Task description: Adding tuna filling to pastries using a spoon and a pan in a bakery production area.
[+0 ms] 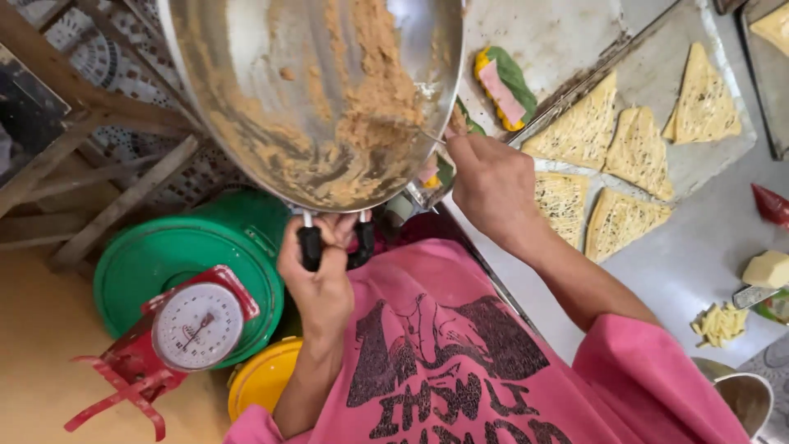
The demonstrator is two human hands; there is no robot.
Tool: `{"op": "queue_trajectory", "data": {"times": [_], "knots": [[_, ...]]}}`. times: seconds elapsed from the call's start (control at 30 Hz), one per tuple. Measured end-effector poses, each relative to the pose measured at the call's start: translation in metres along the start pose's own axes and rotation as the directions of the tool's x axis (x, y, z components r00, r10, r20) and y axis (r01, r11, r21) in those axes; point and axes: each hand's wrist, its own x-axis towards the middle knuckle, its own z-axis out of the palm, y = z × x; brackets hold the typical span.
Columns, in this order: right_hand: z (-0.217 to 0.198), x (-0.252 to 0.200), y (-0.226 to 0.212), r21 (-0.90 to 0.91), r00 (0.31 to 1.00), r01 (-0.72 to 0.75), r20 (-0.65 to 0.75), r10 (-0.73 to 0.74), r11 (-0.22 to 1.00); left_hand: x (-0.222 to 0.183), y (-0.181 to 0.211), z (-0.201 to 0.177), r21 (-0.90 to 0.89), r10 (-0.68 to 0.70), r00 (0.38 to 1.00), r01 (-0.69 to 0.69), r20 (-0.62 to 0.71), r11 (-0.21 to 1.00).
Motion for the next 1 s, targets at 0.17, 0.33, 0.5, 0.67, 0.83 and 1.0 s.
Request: {"op": "queue_trajectory", "data": {"times": [0.17, 0.33, 0.5, 0.67, 0.83, 1.0], "knots": [[-0.011, 0.001, 0.007, -0.086, 0.997, 0.028, 0.069, -0.022, 0.996, 0.004, -0.027, 0.012, 0.048, 0.027, 0.996, -0.031, 0.086, 0.998], [-0.032, 0.003, 0.021, 0.112, 0.957, -0.113, 0.28, 0.078, 0.987, 0.009, -0.034, 0.043, 0.087, 0.025, 0.99, -0.038, 0.142, 0.995], [-0.051, 0.031, 0.042, 0.576, 0.725, -0.661, 0.656, 0.211, 0.481, 0.008, -0.047, 0.067, 0.135, -0.021, 0.984, -0.003, 0.179, 0.991], [-0.046, 0.027, 0.074, 0.544, 0.808, -0.549, 0.541, 0.235, 0.635, 0.005, -0.042, 0.085, 0.116, -0.092, 0.975, 0.07, 0.201, 0.991], [-0.008, -0.006, 0.122, 0.198, 0.96, -0.143, 0.267, 0.087, 0.97, 0.01, -0.045, 0.087, 0.073, -0.151, 0.966, 0.138, 0.211, 0.988], [-0.022, -0.018, 0.134, 0.005, 0.989, -0.101, 0.109, 0.1, 0.995, 0.012, -0.05, 0.074, 0.133, -0.104, 0.966, 0.073, 0.236, 0.988]]}}
